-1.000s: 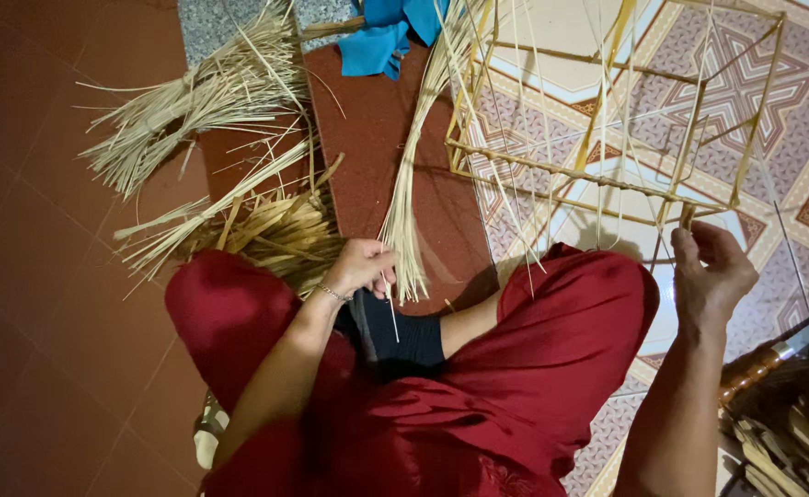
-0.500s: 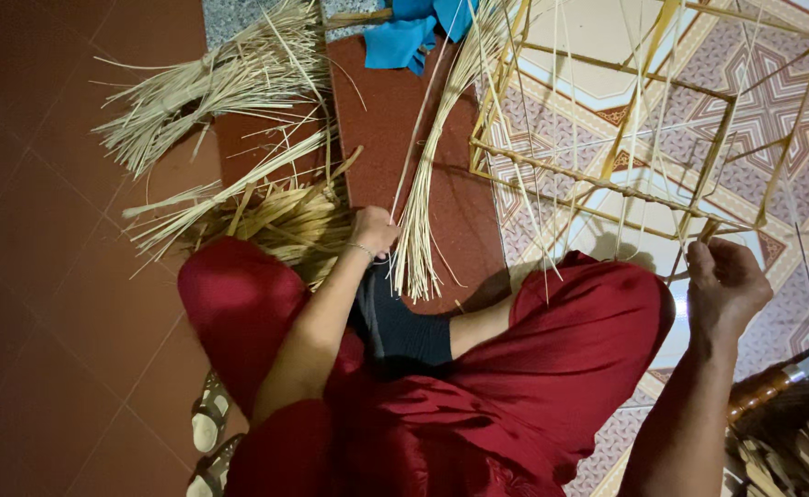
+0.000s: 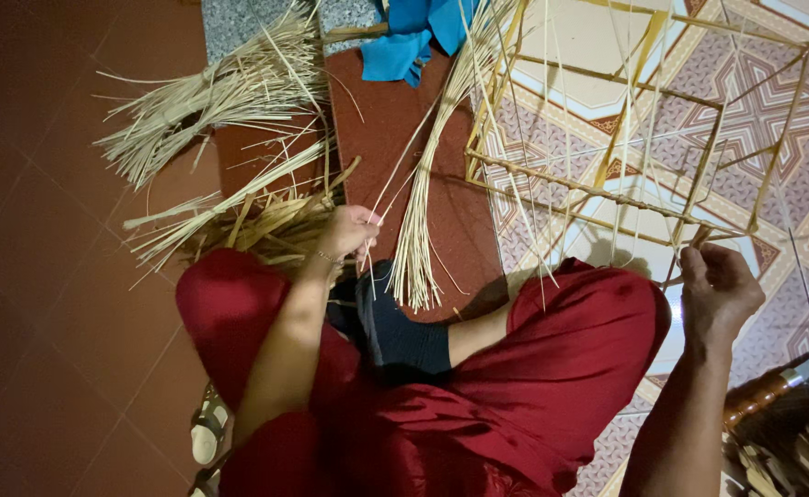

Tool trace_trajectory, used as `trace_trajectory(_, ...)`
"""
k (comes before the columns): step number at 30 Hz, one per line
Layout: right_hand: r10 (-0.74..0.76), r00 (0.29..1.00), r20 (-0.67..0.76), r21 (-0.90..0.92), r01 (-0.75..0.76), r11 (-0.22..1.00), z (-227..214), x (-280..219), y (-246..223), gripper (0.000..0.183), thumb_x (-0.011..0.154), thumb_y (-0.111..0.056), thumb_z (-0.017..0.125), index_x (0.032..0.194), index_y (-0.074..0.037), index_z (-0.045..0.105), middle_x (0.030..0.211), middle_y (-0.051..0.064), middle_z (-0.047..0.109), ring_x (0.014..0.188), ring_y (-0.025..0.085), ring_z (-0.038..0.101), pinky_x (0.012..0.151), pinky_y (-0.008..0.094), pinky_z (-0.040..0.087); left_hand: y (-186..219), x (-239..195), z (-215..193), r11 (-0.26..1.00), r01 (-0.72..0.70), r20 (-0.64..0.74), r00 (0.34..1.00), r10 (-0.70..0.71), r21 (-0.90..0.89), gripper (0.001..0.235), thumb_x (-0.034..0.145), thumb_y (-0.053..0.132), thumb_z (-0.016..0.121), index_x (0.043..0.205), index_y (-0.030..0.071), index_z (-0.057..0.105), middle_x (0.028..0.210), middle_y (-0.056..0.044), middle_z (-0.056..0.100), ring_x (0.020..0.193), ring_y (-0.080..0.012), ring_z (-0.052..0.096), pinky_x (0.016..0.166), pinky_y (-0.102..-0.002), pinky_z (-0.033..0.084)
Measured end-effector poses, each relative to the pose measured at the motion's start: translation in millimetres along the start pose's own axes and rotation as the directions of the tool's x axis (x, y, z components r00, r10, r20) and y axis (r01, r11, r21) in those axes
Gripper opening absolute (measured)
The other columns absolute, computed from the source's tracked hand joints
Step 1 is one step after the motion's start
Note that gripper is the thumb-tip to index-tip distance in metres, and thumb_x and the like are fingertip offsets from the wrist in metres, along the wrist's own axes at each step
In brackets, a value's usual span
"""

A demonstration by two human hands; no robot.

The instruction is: The person sits on the floor and weaves thin dried palm strips into a rectangular basket frame. They repeatedly thread the strips through the frame, adjust the weave, and trim excess material with scissors.

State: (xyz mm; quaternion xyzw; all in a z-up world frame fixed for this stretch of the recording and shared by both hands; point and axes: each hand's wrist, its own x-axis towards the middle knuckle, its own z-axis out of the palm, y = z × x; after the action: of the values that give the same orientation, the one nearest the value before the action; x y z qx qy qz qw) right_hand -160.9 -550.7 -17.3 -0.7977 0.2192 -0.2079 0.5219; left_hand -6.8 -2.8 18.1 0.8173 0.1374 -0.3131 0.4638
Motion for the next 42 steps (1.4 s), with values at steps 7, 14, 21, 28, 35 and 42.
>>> trace_trajectory(7, 0.005, 1.000, 0.020, -0.037, -0.004, 0.999, -7, -2, -6, 0.019, 0.109, -0.009, 0.077, 0.113, 0.008, 0.070, 0.104, 0.012, 0.073, 0.093, 0.014, 0.069, 0.086, 0.027, 0.055, -13, -55, -19, 0.967, -0.179, 0.182, 0.972, 0.146, 0.183, 0.023, 0.097, 0.014, 0.065, 0.113, -0.002, 0.062, 0.067, -0.013, 0.070, 0.045, -0.0165, 0.064, 0.039, -0.030, 0.056)
trace_trajectory(14, -0.156, 0.988, -0.024, -0.163, 0.150, 0.975, -2, -7, -37, 0.013, 0.106, -0.004, 0.077, 0.115, 0.006, 0.074, 0.104, 0.013, 0.075, 0.098, 0.018, 0.072, 0.090, 0.030, 0.056, -18, -160, -76, 0.956, -0.105, 0.188, 0.981, 0.054, 0.275, 0.016, 0.094, 0.017, 0.066, 0.088, 0.002, 0.066, 0.066, -0.005, 0.068, 0.044, -0.0131, 0.063, 0.040, -0.030, 0.055)
trace_trajectory(21, -0.534, 0.834, -0.139, -0.493, 0.409, 0.768, 11, -22, -109, 0.007, 0.098, 0.001, 0.075, 0.105, 0.001, 0.073, 0.097, 0.013, 0.074, 0.086, 0.023, 0.066, 0.081, 0.033, 0.054, -26, -244, -111, 0.964, -0.253, 0.183, 0.955, 0.234, 0.087, 0.017, 0.096, 0.013, 0.068, 0.109, 0.004, 0.074, 0.074, -0.007, 0.070, 0.053, -0.0123, 0.064, 0.048, -0.030, 0.056)
trace_trajectory(28, -0.155, 0.958, 0.240, -0.044, 0.170, 0.984, 68, -73, -172, 0.011, 0.100, -0.010, 0.074, 0.111, -0.006, 0.076, 0.098, 0.007, 0.075, 0.079, 0.013, 0.069, 0.069, 0.025, 0.053, -54, -336, -182, 0.961, -0.261, -0.062, 0.965, 0.256, -0.092, 0.023, 0.088, 0.006, 0.063, 0.107, -0.001, 0.074, 0.053, -0.009, 0.066, 0.029, -0.0095, 0.051, 0.021, -0.024, 0.042)
trace_trajectory(35, -0.216, 0.847, 0.485, 0.137, 0.170, 0.976, 117, -97, -211, 0.013, 0.094, -0.011, 0.073, 0.104, -0.003, 0.075, 0.092, 0.007, 0.075, 0.078, 0.013, 0.072, 0.066, 0.026, 0.058, -11, -364, -190, 0.648, -0.693, -0.370, 0.719, 0.588, -0.316, 0.021, 0.103, 0.001, 0.056, 0.123, -0.005, 0.062, 0.087, -0.014, 0.071, 0.066, -0.0142, 0.070, 0.053, -0.029, 0.063)
trace_trajectory(42, -0.249, 0.744, 0.620, 0.429, -0.056, 0.902, 141, -131, -223, 0.026, 0.103, -0.013, 0.059, 0.122, 0.000, 0.069, 0.111, 0.008, 0.073, 0.101, 0.014, 0.071, 0.088, 0.029, 0.058, 86, -193, -31, 0.522, -0.735, 0.035, 0.564, 0.825, -0.433, 0.014, 0.107, 0.006, 0.056, 0.098, -0.002, 0.061, 0.088, -0.013, 0.071, 0.077, -0.0187, 0.076, 0.067, -0.031, 0.068)
